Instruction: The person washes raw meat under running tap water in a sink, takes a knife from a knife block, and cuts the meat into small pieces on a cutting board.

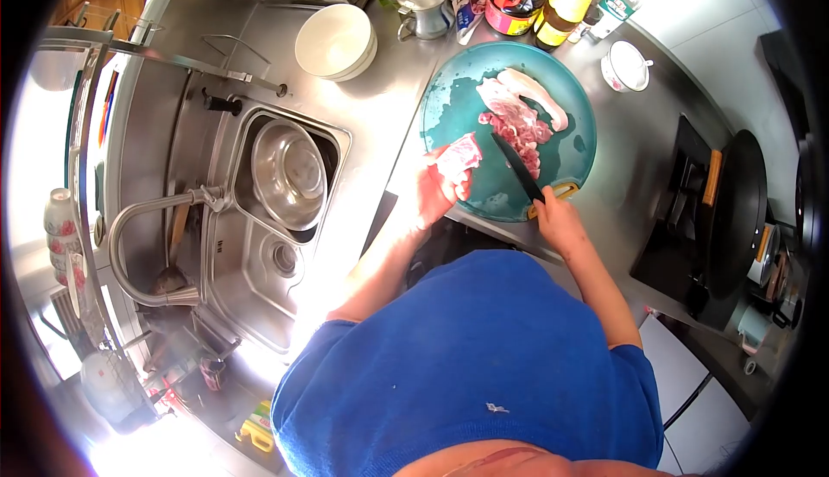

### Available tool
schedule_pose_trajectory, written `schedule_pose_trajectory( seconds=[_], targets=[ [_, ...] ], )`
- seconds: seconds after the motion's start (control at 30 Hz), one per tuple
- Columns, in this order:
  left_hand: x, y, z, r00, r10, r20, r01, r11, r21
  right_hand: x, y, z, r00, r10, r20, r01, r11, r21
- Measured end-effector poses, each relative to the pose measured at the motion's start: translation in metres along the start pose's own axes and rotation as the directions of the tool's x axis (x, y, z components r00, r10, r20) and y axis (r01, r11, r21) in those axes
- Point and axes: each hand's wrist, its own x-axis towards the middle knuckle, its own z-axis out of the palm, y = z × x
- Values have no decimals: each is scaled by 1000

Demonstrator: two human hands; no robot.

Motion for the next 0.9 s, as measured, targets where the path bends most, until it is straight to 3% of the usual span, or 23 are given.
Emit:
schedule_pose_trajectory(
  seconds=[0.13,0.4,0.5,0.57,0.67,0.9],
  targets=[
    [-2,-2,6,996,-24,82,37,987,-158,1,1,1,1000,4,11,-4,1000,-24],
    [-2,-1,6,990,15,138,-14,1000,-13,1,3,1,1000,1,16,0,999,-50],
    [0,-4,12,1000,-4,1,4,1000,17,0,2,0,1000,-1,13,2,998,-64],
    [3,-5,10,999,54,0,-53,977,205,0,1,-1,1000,-3,20,4,998,-68],
    [5,-7,9,996,83,-12,-75,950,303,1,1,-1,1000,0,25,2,997,-72],
    [3,-3,11,996,17,88,-36,976,215,0,-1,-1,1000,-11,7,12,998,-69]
  ],
)
